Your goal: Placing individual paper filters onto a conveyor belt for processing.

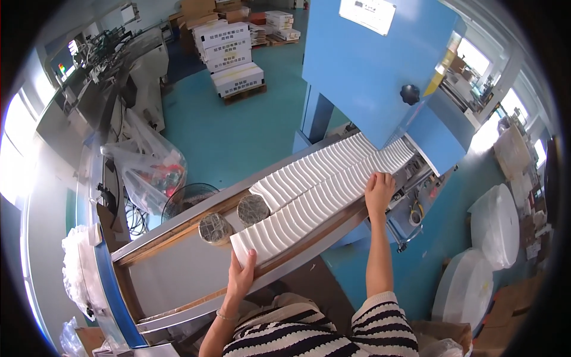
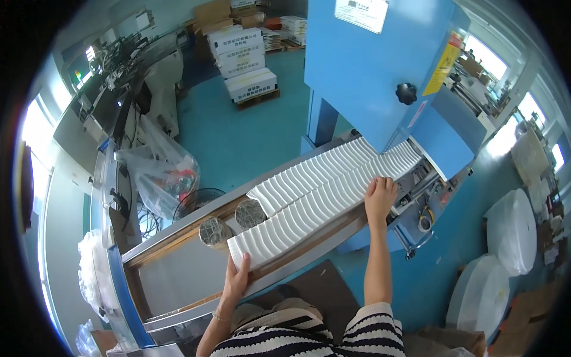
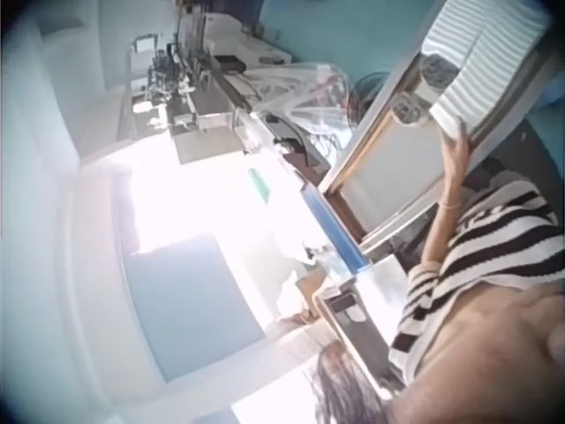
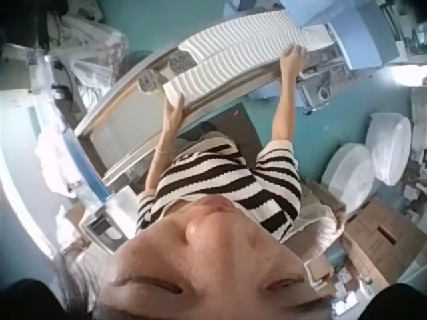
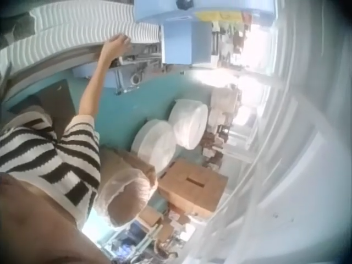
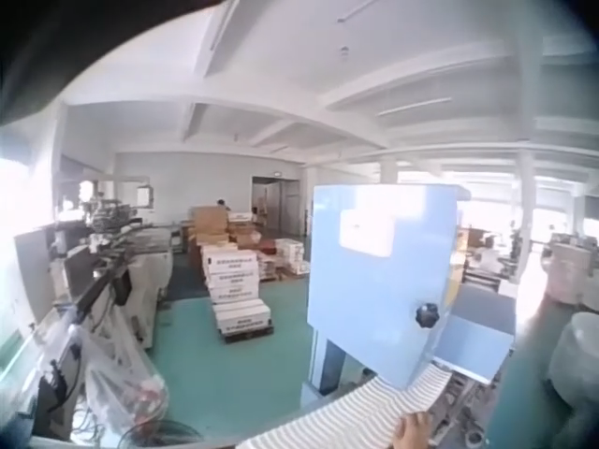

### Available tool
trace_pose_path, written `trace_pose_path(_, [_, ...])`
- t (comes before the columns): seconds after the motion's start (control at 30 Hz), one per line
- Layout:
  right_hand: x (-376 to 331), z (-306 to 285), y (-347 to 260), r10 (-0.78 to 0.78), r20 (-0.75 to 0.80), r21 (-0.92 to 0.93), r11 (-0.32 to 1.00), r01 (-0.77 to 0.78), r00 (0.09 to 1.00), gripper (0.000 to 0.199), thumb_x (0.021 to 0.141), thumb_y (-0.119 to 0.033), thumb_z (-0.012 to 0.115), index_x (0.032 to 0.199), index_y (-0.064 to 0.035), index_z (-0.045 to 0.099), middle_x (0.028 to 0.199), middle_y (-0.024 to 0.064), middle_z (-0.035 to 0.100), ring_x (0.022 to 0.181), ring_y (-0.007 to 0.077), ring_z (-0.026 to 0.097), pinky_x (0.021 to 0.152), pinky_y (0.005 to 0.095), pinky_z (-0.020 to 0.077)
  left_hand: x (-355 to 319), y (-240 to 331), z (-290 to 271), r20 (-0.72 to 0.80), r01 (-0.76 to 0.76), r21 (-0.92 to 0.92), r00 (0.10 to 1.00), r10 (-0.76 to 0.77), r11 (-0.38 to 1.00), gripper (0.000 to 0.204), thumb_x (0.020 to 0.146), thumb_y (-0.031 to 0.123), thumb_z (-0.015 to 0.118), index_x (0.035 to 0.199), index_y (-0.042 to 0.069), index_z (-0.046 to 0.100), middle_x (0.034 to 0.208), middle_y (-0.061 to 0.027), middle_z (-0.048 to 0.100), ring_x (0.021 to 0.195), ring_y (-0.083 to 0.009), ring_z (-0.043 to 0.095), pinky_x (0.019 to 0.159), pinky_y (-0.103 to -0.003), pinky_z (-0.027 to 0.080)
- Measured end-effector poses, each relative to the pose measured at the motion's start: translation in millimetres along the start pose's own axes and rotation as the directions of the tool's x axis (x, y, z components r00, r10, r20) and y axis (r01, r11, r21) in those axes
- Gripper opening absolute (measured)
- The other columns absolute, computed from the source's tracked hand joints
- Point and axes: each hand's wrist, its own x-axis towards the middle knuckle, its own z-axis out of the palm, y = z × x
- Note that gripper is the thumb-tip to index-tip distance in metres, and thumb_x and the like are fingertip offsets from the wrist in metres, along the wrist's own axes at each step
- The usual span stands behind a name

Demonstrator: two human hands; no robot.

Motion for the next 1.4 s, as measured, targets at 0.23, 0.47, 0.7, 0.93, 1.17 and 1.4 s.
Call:
trace_pose_path(0.23, [-12.0, -9.8, -25.2, 0.037, 0.124, -0.026, 0.999, -0.034, 0.992, 0.013, 0.088, -0.021, 0.058, 0.09, -0.008, 0.055, 0.111, 0.0107, 0.048, 0.104, 0.0345, 0.045, 0.08, 0.0489, 0.0366, -11.5, 10.4, -28.7, 0.073, 0.04, 0.056, 0.996, -0.044, 0.998, 0.049, 0.095, 0.036, 0.057, 0.123, -0.004, 0.047, 0.106, -0.0163, 0.063, 0.099, -0.0205, 0.058, 0.086, -0.035, 0.047])
trace_pose_path(0.47, [-67.0, -51.4, -99.5, -0.143, 0.81, 0.563, 0.465, -0.684, 0.569, 0.038, 0.093, -0.034, 0.061, 0.112, -0.0026, 0.052, 0.107, 0.0132, 0.059, 0.091, 0.0183, 0.06, 0.073, 0.0326, 0.0486, -48.7, -8.7, -185.3, -0.187, 0.116, -0.042, 0.975, -0.122, 0.992, 0.037, 0.094, 0.035, 0.06, 0.118, 0.007, 0.056, 0.096, -0.0028, 0.062, 0.083, -0.0103, 0.059, 0.065, -0.025, 0.05])
trace_pose_path(0.7, [-97.2, -101.9, -239.3, -0.363, 0.823, 0.559, 0.651, -0.513, 0.437, 0.084, 0.076, -0.047, 0.074, 0.135, 0.0014, 0.039, 0.125, 0.0209, 0.054, 0.113, 0.0296, 0.055, 0.099, 0.036, 0.0405, -58.6, -29.4, -245.6, -0.179, 0.056, -0.03, 0.982, -0.06, 0.998, 0.045, 0.088, 0.026, 0.069, 0.123, 0.003, 0.053, 0.103, -0.0054, 0.062, 0.089, -0.0153, 0.061, 0.07, -0.03, 0.054])
trace_pose_path(0.93, [-125.8, -146.4, -362.9, -0.532, 0.785, 0.541, 0.342, -0.768, 0.316, 0.062, 0.079, -0.017, 0.074, 0.131, 0.0005, 0.044, 0.121, 0.0136, 0.057, 0.11, 0.024, 0.055, 0.096, 0.0368, 0.0422, -150.2, -9.8, -341.3, -0.442, -0.026, -0.117, 0.896, -0.028, 0.993, 0.052, 0.08, 0.027, 0.078, 0.12, 0.001, 0.056, 0.104, -0.0049, 0.064, 0.094, -0.014, 0.06, 0.085, -0.029, 0.047])
trace_pose_path(1.17, [-202.7, -217.8, -540.0, -0.885, 0.461, 0.627, 0.38, -0.68, -0.069, 0.077, 0.079, -0.014, 0.073, 0.14, 0.0035, 0.029, 0.125, 0.0172, 0.051, 0.111, 0.0264, 0.052, 0.098, 0.0387, 0.0403, -413.2, -78.6, -362.6, -0.866, -0.178, -0.301, 0.463, -0.19, 0.937, 0.066, 0.08, 0.029, 0.078, 0.131, 0.001, 0.047, 0.119, -0.0067, 0.058, 0.109, -0.0144, 0.054, 0.095, -0.03, 0.044])
trace_pose_path(1.4, [-465.6, -276.8, -684.2, -0.634, -0.13, 0.914, 0.221, -0.34, -0.762, 0.086, 0.074, -0.033, 0.074, 0.136, 0.004, 0.027, 0.122, 0.0228, 0.052, 0.115, 0.0312, 0.053, 0.097, 0.0368, 0.0418, -560.8, -174.0, -163.0, -0.639, -0.31, -0.634, -0.304, -0.706, 0.708, 0.061, 0.079, 0.029, 0.078, 0.126, -0.001, 0.052, 0.115, -0.0074, 0.062, 0.106, -0.0168, 0.057, 0.093, -0.033, 0.044])
